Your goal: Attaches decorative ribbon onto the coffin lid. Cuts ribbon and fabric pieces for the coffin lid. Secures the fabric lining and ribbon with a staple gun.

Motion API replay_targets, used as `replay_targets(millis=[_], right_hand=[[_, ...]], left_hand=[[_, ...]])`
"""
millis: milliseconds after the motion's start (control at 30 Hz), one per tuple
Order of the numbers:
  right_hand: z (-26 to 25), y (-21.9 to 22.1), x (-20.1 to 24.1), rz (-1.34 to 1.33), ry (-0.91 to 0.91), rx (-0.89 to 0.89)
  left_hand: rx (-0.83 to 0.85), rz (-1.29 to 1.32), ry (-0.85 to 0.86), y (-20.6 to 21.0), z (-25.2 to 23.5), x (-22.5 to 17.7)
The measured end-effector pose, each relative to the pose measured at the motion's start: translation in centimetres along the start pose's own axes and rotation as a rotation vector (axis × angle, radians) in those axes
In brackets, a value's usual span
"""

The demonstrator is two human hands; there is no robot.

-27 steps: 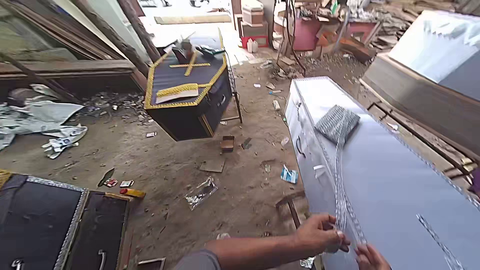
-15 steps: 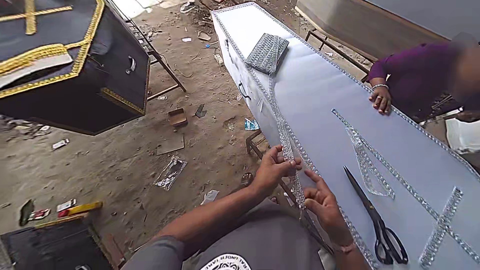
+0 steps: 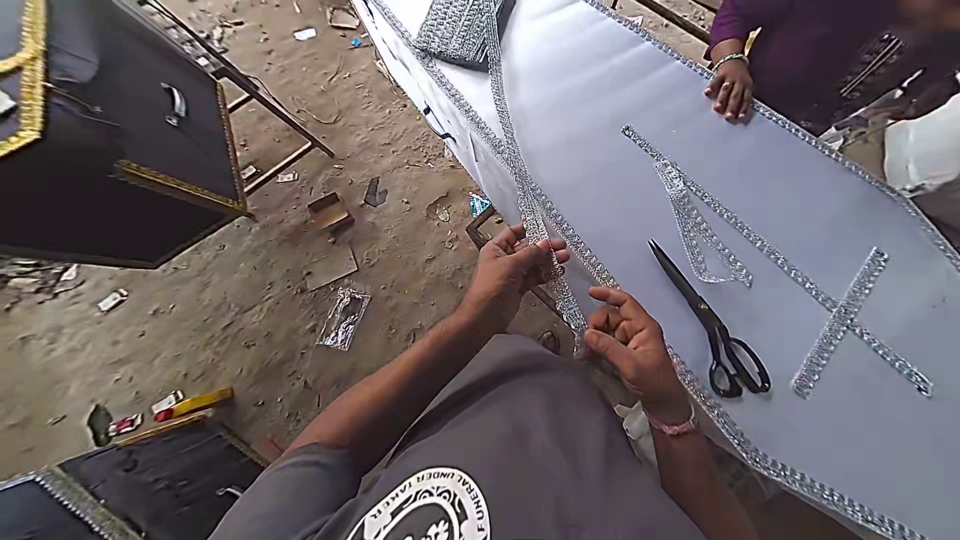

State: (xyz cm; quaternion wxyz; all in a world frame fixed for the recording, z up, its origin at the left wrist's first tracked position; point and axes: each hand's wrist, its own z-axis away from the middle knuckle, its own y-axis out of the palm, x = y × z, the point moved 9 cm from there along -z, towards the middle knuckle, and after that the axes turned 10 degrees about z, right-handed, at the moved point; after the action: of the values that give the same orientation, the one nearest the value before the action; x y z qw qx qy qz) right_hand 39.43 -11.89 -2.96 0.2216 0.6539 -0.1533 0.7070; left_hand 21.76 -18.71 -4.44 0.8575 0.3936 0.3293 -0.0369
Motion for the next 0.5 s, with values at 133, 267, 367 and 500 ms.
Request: replay_targets(millis=[133, 267, 367, 500], right_hand=[[-0.2, 0.2, -0.5, 0.176, -0.026, -0.002], [-1.2, 0.3, -0.1, 0.695, -0.243, -0.074], [-2.3, 0.2, 1.3, 0.756, -0.339, -0.178], [-4.8, 0.5, 3.9, 0.676, -0.385, -0.163]], left_hand=[[-0.021, 0.052, 0.01, 0.4, 1.0, -1.5], [-0.054, 0.091, -0.009, 0.0, 1.8, -3.0], [-0.089, 0.122, -0.006, -1.2, 2.4, -3.9], [-0.07, 0.19, -0.062, -2.8, 2.5, -4.1]])
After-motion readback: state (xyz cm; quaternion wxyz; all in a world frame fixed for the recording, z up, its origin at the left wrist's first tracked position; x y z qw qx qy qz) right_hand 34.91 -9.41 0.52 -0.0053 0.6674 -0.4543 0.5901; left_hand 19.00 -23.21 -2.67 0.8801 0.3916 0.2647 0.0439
